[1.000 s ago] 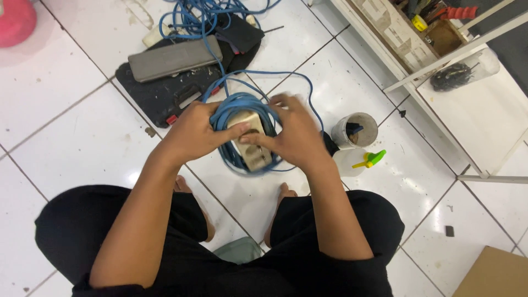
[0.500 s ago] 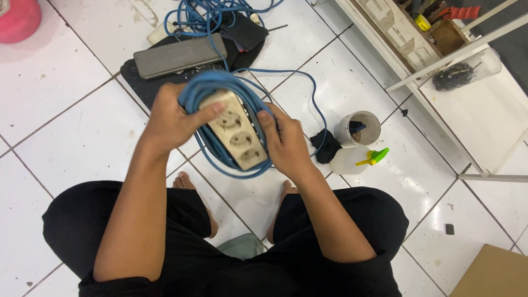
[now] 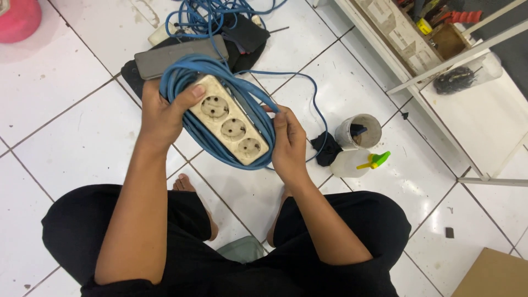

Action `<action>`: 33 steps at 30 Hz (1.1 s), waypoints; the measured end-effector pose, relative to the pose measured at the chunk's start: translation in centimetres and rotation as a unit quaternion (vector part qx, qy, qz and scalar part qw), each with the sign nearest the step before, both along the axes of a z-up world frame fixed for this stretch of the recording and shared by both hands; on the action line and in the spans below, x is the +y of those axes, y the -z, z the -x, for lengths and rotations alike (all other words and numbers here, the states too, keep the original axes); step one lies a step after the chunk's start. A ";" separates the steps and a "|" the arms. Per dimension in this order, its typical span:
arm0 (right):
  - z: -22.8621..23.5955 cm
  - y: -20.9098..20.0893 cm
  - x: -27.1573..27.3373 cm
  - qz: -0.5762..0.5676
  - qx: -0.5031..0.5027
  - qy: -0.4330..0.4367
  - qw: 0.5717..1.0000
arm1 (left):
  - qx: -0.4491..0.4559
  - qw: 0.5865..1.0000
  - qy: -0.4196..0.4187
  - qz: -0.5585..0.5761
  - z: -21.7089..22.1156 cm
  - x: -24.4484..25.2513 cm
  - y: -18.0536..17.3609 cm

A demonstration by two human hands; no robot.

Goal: The person sits on the floor and coils a blue extension cord around a white multi-socket power strip. They wrap the cable repeatedly around the body of the strip, adjusting the loops to keep them compact.

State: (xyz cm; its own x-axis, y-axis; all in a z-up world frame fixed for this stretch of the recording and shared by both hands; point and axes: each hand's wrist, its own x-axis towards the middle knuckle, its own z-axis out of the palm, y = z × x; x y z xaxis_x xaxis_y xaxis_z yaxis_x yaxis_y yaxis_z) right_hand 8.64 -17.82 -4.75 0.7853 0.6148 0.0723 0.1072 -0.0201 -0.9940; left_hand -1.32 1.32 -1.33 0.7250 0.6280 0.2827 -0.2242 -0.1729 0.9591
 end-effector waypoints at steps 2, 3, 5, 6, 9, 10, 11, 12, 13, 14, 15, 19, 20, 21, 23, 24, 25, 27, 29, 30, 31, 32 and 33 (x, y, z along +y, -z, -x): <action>0.8 -2.6 0.4 -0.016 0.040 -0.027 0.999 | -0.011 1.000 0.003 0.020 0.2 -0.1 0.0; 1.1 -3.9 0.6 -0.033 0.078 -0.052 0.995 | -0.025 0.999 0.007 0.038 0.2 -0.2 0.0; 1.0 -5.7 1.0 0.004 0.112 -0.070 0.991 | -0.019 0.999 0.018 0.033 0.4 -0.8 -0.4; 1.0 -6.6 1.2 0.039 0.146 -0.088 0.985 | -0.014 0.999 0.030 0.026 0.5 -1.1 -0.7; 0.0 -4.3 1.0 0.101 0.045 -0.120 0.987 | 0.011 0.999 0.038 -0.003 0.3 -1.6 -1.0; -0.1 -3.8 0.9 0.100 0.043 -0.120 0.987 | 0.010 0.999 0.038 -0.004 0.2 -1.3 -0.2; -0.1 -3.2 0.6 0.120 0.013 -0.131 0.984 | 0.007 0.999 0.043 -0.011 0.2 -1.2 0.8; -0.1 -2.6 0.3 0.141 -0.017 -0.142 0.980 | 0.005 0.999 0.047 -0.018 0.2 -1.0 1.8; -0.2 -3.1 0.4 0.138 -0.021 -0.143 0.980 | 0.002 0.999 0.045 -0.022 0.3 -1.1 1.4; -0.3 -3.6 0.4 0.145 -0.015 -0.150 0.978 | 0.018 0.998 0.049 -0.030 0.4 -1.2 1.1; -0.1 -4.0 0.3 0.154 -0.006 -0.157 0.976 | 0.035 0.997 0.055 -0.038 0.6 -1.4 0.9; 0.0 -4.7 0.4 0.135 0.039 -0.178 0.974 | 0.041 0.994 0.073 -0.067 0.1 -2.2 -1.5; 0.1 -4.4 0.3 0.125 0.046 -0.170 0.976 | 0.044 0.993 0.075 -0.074 0.2 -2.1 -1.1; 0.0 -4.0 0.5 0.111 0.051 -0.165 0.979 | 0.044 0.993 0.075 -0.085 0.2 -1.8 -0.8; 0.6 -3.9 0.7 0.102 0.053 -0.140 0.983 | 0.046 0.993 0.069 -0.088 0.0 -2.0 -0.7; 0.9 -3.8 0.9 0.095 0.056 -0.115 0.987 | 0.048 0.993 0.064 -0.088 -0.1 -2.1 -0.6; 1.3 -4.3 1.0 0.094 0.058 -0.113 0.987 | 0.049 0.993 0.066 -0.088 0.0 -2.2 -0.9; 1.6 -5.3 1.4 0.088 0.061 -0.071 0.992 | 0.034 0.992 0.066 -0.102 -0.2 -2.3 -1.4; 1.0 -4.6 1.4 0.131 0.059 -0.050 0.988 | 0.046 0.993 0.063 -0.089 -0.2 -2.5 -2.8; 0.8 -4.1 1.3 0.177 0.060 -0.032 0.982 | 0.059 0.994 0.056 -0.072 -0.1 -2.7 -3.3; 0.9 -3.7 1.2 0.177 0.061 -0.030 0.982 | 0.059 0.994 0.059 -0.072 -0.5 -2.2 -2.4; 1.0 -3.2 1.1 0.120 0.033 -0.036 0.992 | 0.014 0.993 0.066 -0.096 -0.9 -1.6 -1.5; 1.0 -2.7 1.1 0.060 0.003 -0.044 0.997 | -0.033 0.990 0.071 -0.121 -1.3 -1.0 -0.7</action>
State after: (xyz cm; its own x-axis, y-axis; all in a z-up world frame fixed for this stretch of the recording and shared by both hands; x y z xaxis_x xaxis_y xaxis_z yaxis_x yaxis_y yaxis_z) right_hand 7.63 -16.68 -2.01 0.7285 0.6850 -0.0109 0.1078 -0.1304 -0.9856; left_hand 0.01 0.31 -0.67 0.7754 0.4294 0.4630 -0.3242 -0.3585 0.8754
